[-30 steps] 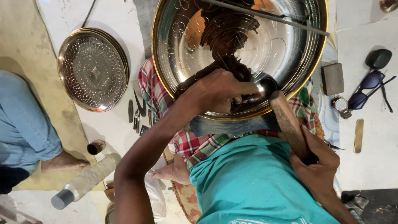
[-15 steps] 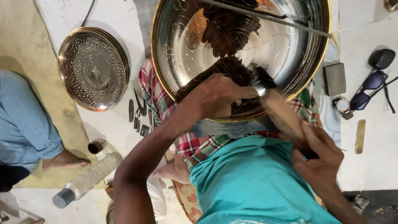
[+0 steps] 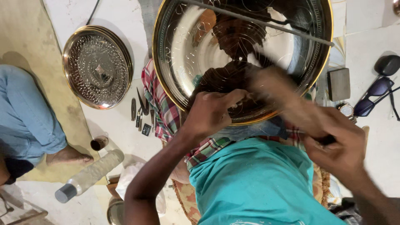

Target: The person sits on the floor and repeatedly hammers a small metal piece placed on a large decorative metal plate. They hold the piece with one hand and strike it with a wooden mallet in the other hand.

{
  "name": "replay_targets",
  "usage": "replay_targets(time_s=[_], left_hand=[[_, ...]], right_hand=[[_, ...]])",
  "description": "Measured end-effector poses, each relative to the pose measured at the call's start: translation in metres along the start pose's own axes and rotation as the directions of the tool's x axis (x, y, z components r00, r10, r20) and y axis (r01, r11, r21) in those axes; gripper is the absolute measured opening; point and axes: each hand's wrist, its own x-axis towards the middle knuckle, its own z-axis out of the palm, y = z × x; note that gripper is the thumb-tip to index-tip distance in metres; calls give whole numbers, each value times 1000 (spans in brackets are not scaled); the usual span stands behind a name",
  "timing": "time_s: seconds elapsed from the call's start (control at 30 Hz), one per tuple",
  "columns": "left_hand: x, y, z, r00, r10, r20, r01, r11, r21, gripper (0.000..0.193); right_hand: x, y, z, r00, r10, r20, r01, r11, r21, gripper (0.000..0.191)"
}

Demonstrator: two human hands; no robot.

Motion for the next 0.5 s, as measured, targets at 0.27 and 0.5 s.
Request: replay_targets(time_s=[0.27,0.5], left_hand=[[-24,8,30,931,-199,-305,184,980,-77,57],[-29,31,63,702,-377,-605,314,925,-213,53]], right_hand=[[67,-16,-26,958,59,281,-46,998,-52,85],[121,-52,-42,881,136,453,38,935,-354,85]])
